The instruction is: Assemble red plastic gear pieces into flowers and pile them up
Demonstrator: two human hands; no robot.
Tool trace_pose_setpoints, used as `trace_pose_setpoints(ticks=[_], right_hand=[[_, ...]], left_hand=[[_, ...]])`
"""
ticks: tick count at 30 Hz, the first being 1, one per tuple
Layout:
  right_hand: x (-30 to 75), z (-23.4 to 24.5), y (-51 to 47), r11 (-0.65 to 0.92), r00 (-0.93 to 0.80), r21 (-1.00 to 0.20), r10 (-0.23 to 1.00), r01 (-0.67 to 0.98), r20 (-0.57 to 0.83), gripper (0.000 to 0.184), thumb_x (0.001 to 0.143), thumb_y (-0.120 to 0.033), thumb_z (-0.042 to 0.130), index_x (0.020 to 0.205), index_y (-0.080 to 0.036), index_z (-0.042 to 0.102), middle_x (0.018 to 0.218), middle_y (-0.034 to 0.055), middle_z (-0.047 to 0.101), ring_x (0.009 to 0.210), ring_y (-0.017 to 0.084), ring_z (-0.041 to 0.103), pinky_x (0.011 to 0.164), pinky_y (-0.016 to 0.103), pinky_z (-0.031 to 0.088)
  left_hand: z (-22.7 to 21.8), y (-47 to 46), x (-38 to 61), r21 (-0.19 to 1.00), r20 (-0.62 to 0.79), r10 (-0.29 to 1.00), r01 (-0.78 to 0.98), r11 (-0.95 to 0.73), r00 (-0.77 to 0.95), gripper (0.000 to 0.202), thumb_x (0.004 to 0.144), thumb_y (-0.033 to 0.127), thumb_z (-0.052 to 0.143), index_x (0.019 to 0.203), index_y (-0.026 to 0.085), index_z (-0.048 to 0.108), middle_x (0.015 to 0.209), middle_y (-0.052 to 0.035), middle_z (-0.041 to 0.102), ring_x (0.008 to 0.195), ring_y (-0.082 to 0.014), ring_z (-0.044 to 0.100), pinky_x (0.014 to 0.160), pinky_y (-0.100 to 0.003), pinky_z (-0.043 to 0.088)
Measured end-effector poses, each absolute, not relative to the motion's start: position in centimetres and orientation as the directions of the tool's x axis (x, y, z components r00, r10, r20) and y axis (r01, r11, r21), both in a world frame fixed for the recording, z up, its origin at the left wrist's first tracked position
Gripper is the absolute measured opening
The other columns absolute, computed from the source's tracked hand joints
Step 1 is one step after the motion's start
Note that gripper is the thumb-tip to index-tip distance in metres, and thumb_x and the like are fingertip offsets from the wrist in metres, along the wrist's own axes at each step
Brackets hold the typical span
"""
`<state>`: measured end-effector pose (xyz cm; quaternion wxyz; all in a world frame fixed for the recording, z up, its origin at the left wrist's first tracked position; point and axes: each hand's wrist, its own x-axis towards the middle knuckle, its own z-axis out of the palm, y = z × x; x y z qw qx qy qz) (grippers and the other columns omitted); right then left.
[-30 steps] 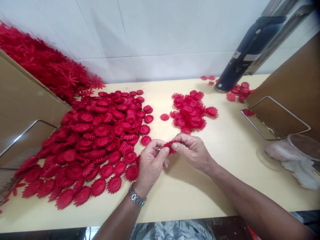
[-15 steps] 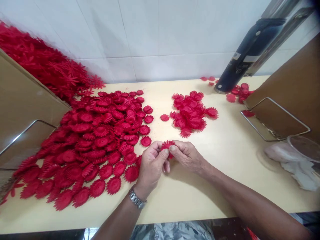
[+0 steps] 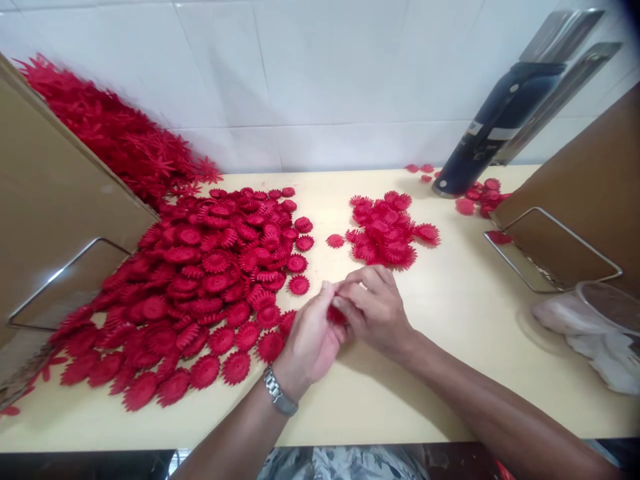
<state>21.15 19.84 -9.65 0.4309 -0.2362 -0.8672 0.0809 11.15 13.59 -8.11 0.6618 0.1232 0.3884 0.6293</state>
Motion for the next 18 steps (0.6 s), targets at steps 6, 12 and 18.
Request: trace_pose_setpoints(ticks=[6,12,18], right_hand=[[20.9,-7.2,19.3,0.947,-0.691,-0.262,0.316,0.186,0.650,0.017,0.085,-0.025,0.051,0.093,-0.019,0.064,0.097,0.0080,0.064,0.088,0.020,0.054,0.076,0.038,0.042],[17.2,-5.3,21.5,0.620,-0.473,-0.774,0.724,0.129,0.502,0.043,0.094,-0.041,0.024,0.121,-0.023,0.053,0.120,0.0077,0.055,0.114,0.019,0.048,0.096,0.039,0.039],[14.7,-6.7,18.8,0.387,-0.615,-0.903,0.762,0.185,0.201,0.067,0.086,-0.063,0.014,0.140,-0.025,0.027,0.147,0.0017,0.022,0.137,0.020,0.009,0.113,0.047,0.003]], left_hand=[[-7.6,14.0,9.9,0.754,-0.270,0.885,-0.654,-0.051,-0.380,0.008,0.075,0.013,0.054,0.071,0.013,0.060,0.066,0.0007,0.060,0.055,-0.0066,0.052,0.046,-0.015,0.037],[-6.0,14.8,11.7,0.702,-0.185,0.895,-0.692,-0.169,-0.407,0.018,0.079,0.020,0.051,0.092,0.018,0.064,0.092,-0.0038,0.068,0.081,-0.0128,0.062,0.076,-0.025,0.048],[-5.8,16.8,10.8,0.611,-0.217,0.880,-0.762,-0.214,-0.422,0.048,0.083,0.055,0.038,0.113,0.023,0.058,0.130,-0.0038,0.051,0.123,-0.0159,0.043,0.105,-0.027,0.029]])
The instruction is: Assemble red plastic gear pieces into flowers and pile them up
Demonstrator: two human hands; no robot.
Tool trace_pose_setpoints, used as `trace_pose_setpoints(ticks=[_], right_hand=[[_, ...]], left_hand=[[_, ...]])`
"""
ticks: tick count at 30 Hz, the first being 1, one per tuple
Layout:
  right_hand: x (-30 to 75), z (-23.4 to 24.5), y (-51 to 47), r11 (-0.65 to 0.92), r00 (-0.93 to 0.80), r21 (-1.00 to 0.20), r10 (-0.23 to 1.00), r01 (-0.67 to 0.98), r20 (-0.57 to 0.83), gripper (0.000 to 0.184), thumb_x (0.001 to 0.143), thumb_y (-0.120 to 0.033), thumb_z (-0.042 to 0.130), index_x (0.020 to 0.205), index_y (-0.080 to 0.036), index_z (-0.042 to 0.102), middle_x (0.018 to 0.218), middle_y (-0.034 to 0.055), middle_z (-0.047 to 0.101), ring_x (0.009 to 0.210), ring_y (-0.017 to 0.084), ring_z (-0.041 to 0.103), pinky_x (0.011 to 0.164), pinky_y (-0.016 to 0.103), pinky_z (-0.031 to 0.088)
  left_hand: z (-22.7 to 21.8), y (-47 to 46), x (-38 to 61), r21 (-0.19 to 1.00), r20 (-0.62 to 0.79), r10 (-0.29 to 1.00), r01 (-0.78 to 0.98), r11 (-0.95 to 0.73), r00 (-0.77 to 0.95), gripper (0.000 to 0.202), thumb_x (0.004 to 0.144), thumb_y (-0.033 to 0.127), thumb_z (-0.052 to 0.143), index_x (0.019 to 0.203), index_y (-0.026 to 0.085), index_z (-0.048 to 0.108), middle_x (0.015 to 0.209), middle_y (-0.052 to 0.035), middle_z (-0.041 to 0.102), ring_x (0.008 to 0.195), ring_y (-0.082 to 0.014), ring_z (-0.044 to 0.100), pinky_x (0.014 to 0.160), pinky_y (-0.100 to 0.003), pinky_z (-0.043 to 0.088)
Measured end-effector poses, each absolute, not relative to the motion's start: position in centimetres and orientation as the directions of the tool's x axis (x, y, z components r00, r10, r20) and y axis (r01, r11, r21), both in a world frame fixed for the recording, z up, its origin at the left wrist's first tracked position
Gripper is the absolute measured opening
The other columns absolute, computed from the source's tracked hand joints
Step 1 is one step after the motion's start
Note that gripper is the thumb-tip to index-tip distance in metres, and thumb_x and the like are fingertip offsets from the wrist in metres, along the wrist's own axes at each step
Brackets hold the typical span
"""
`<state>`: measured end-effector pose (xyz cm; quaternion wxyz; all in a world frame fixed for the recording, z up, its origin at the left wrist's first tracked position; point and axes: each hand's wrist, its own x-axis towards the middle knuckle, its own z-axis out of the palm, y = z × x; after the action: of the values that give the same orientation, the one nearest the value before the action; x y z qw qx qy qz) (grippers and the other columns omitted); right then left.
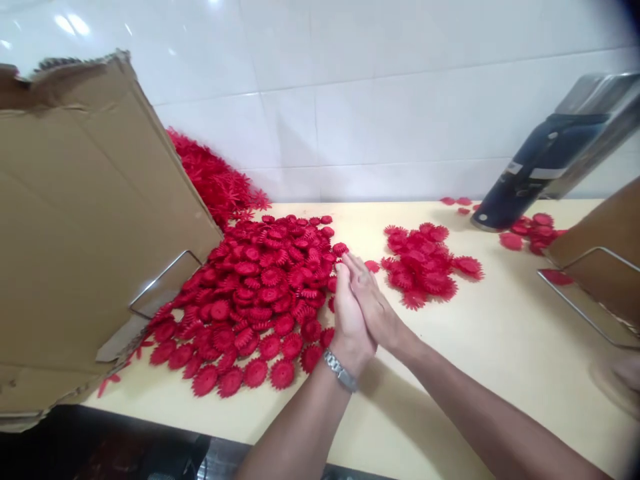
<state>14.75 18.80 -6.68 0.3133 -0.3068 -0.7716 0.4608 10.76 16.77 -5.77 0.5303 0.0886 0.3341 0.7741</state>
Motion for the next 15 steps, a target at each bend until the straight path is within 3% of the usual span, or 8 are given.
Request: trace_pose_setpoints(ticks=[4,8,10,15], right_hand=[[15.4,-6.6,16.8,0.330,-0.638,-0.938,0.745,0.100,0.194,0.074,0.082,-0.068,0.017,0.143,-0.027,0.012,0.150,-0.0031,0.007,0.138,0.018,-0.003,0.113,0.045,-0.002],[15.2,-5.9,20.0,0.127,-0.521,-0.987,0.852,0.102,0.056,0.078,0.080,-0.071,0.016,0.143,-0.026,0.013,0.149,-0.0037,0.006,0.137,0.020,0.002,0.113,0.044,0.001],[15.1,-5.8,21.4,0.047,-0.459,-0.995,0.889,0.091,0.000,0.079,0.080,-0.071,0.015,0.143,-0.024,0.013,0.149,-0.0032,0.006,0.137,0.021,0.004,0.113,0.045,0.006],[15.6,-6.5,18.5,0.186,-0.547,-0.973,0.833,0.139,0.081,0.076,0.080,-0.071,0.016,0.143,-0.028,0.013,0.149,-0.0056,0.005,0.137,0.019,0.001,0.113,0.045,-0.001]], left_hand=[[-5.9,17.3,9.3,0.659,-0.222,0.873,-0.727,-0.193,-0.433,0.054,0.079,0.062,0.038,0.119,0.030,0.052,0.141,-0.0003,0.039,0.127,-0.0180,0.037,0.109,-0.034,0.022],[-5.5,16.8,11.7,0.717,-0.106,0.902,-0.661,-0.222,-0.418,0.046,0.082,0.056,0.039,0.110,0.026,0.061,0.138,-0.0011,0.044,0.130,-0.0183,0.033,0.108,-0.031,0.023],[-5.5,16.5,12.8,0.733,-0.052,0.913,-0.636,-0.240,-0.405,0.044,0.084,0.053,0.040,0.114,0.027,0.058,0.138,0.0007,0.043,0.132,-0.0168,0.028,0.110,-0.029,0.019],[-5.8,17.3,10.5,0.741,-0.159,0.912,-0.656,-0.143,-0.378,0.062,0.081,0.063,0.030,0.123,0.023,0.051,0.139,-0.0068,0.042,0.130,-0.0235,0.032,0.108,-0.040,0.024]])
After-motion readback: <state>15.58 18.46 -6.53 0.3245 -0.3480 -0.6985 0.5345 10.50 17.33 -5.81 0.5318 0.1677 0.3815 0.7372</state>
